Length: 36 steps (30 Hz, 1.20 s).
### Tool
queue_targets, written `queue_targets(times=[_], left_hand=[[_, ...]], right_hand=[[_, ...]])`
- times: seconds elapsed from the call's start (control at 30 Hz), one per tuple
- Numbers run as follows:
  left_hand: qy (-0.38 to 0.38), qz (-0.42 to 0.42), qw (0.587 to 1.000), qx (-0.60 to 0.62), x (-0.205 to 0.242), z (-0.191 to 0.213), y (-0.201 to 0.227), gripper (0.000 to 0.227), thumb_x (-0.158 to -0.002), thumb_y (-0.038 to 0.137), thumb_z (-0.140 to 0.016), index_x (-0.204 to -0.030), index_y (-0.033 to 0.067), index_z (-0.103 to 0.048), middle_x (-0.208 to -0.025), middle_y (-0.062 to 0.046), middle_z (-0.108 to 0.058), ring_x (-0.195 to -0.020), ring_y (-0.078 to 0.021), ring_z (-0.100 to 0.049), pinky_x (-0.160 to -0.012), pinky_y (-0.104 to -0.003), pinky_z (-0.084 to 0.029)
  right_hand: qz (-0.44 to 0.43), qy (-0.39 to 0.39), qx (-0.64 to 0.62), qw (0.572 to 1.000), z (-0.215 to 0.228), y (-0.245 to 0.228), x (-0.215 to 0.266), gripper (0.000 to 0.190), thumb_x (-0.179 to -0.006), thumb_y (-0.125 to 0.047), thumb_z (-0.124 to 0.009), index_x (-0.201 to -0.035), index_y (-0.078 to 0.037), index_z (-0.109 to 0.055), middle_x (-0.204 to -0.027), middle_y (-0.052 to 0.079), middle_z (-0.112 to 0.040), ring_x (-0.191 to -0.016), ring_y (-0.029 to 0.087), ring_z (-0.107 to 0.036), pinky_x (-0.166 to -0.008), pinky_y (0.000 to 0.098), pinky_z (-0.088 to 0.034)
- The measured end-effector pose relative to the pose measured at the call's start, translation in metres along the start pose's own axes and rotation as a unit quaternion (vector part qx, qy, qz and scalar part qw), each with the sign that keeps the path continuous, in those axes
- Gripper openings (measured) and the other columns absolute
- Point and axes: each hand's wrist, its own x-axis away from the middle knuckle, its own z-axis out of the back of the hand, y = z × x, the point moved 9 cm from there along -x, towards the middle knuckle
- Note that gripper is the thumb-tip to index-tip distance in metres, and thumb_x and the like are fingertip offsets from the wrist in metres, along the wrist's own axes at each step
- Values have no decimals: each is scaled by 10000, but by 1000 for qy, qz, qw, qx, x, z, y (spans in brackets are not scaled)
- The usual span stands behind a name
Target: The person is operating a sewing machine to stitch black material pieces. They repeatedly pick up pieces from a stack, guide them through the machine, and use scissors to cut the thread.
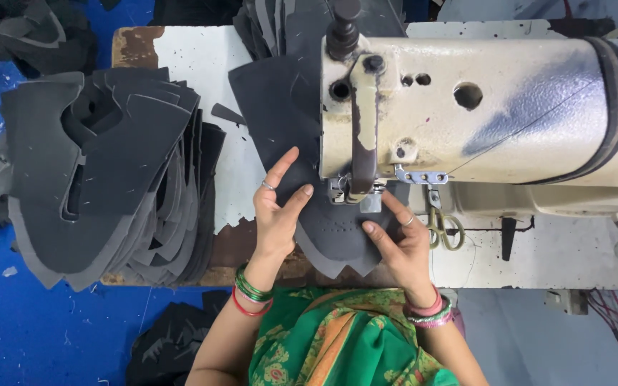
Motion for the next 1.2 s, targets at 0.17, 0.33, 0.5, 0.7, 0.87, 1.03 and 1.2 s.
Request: queue_targets(times=[0.17,0.33,0.5,0.7,0.87,1.03,1.2], left_hand=[[-2,-16,1000,-1,-11,-4,3,609,-886,-80,-715,-1467,-34,-540,-1500,-90,-562,-1315,-129,-526,-1127,-279,-410],[-9,-53,997,-64,-23,-8,13,599,-885,-97,-701,-1462,-27,-557,-1491,-94,-579,-1341,-136,-529,-1164,-283,-387],[-15,-43,997,-55,-39,-7,7,602,-876,-102,-677,-1460,-18,-558,-1495,-82,-574,-1317,-127,-530,-1118,-277,-423],[-104,-42,989,-100,-74,-16,17,612,-851,-128,-662,-1447,-26,-567,-1461,-72,-602,-1332,-127,-543,-1143,-280,-426],[-225,3,965,-136,-122,-22,-8,624,-808,-137,-665,-1415,-18,-588,-1386,-45,-654,-1294,-133,-585,-1131,-288,-449],[-438,59,892,-95,-133,-61,-15,626,-876,-42,-685,-1483,-6,-536,-1412,-19,-625,-1274,-119,-533,-1053,-288,-476],[-292,24,956,-7,-110,-24,22,769,-1002,116,-688,-1632,94,-246,-1438,20,-563,-1125,-107,-593,-957,-245,-487]], right_hand=[[-49,-12,-26,998,1,8,-13,569,-899,20,-731,-1433,-22,-540,-1120,38,-728,-967,87,-676,-828,247,-565],[-68,-56,-112,990,1,30,-21,370,-947,28,-717,-1310,24,-648,-1119,38,-731,-973,73,-650,-866,245,-549],[-39,-70,-63,995,-1,20,-31,307,-950,32,-695,-1256,17,-672,-1090,16,-727,-955,55,-640,-846,219,-531],[-63,13,-38,997,-14,19,-19,248,-938,10,-702,-1186,8,-687,-924,-27,-708,-758,10,-590,-654,186,-469],[-1,113,77,991,-34,25,12,158,-953,-55,-778,-1084,-1,-710,-732,-34,-629,-551,0,-509,-484,186,-384],[-73,12,-66,995,-74,-2,12,474,-956,-66,-641,-1415,-44,-528,-783,6,-777,-624,13,-660,-497,171,-424],[-91,-171,-31,980,-49,-23,13,389,-977,-66,-621,-1365,-48,-604,-807,39,-776,-607,73,-716,-537,230,-592]])
